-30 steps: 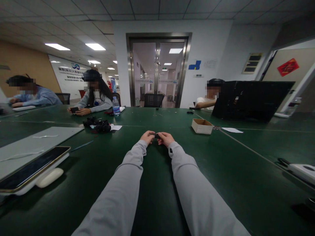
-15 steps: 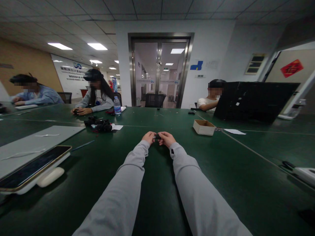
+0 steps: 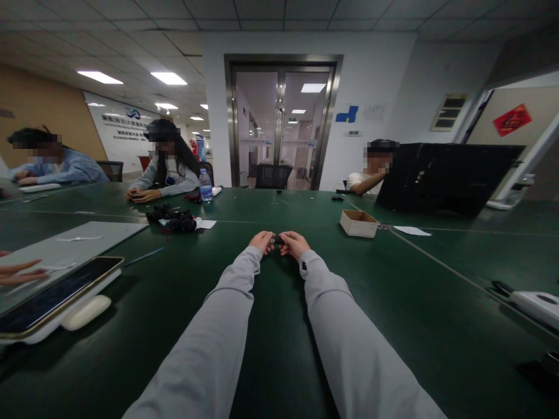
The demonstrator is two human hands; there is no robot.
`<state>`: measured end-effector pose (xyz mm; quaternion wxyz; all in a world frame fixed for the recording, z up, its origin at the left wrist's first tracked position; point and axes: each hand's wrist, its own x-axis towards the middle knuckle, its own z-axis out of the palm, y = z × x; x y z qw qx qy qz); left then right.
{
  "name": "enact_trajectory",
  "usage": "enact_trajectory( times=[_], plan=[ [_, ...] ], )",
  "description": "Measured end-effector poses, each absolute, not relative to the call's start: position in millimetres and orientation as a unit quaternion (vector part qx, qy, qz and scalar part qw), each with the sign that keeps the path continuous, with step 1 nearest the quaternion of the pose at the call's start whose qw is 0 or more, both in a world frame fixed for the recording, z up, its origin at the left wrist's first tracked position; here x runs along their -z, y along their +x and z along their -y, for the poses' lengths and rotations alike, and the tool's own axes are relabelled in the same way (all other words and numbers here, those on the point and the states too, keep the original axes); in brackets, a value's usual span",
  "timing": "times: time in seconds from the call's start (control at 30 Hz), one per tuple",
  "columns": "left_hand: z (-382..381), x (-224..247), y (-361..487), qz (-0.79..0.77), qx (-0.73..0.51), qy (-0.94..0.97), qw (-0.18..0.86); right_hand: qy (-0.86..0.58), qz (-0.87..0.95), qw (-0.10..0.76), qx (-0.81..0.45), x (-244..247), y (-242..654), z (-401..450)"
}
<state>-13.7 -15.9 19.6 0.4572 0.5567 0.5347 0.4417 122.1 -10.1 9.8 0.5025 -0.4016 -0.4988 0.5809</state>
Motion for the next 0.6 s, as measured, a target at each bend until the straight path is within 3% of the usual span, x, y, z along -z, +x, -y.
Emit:
enact_trajectory(
  times=[0.6],
  plan=[
    [24.0, -22.3, -13.3, -0.503, -0.476, 0.573, 0.439, -0.427, 0.552, 0.469, -0.542, -16.1, 116.6, 14.3]
  ],
)
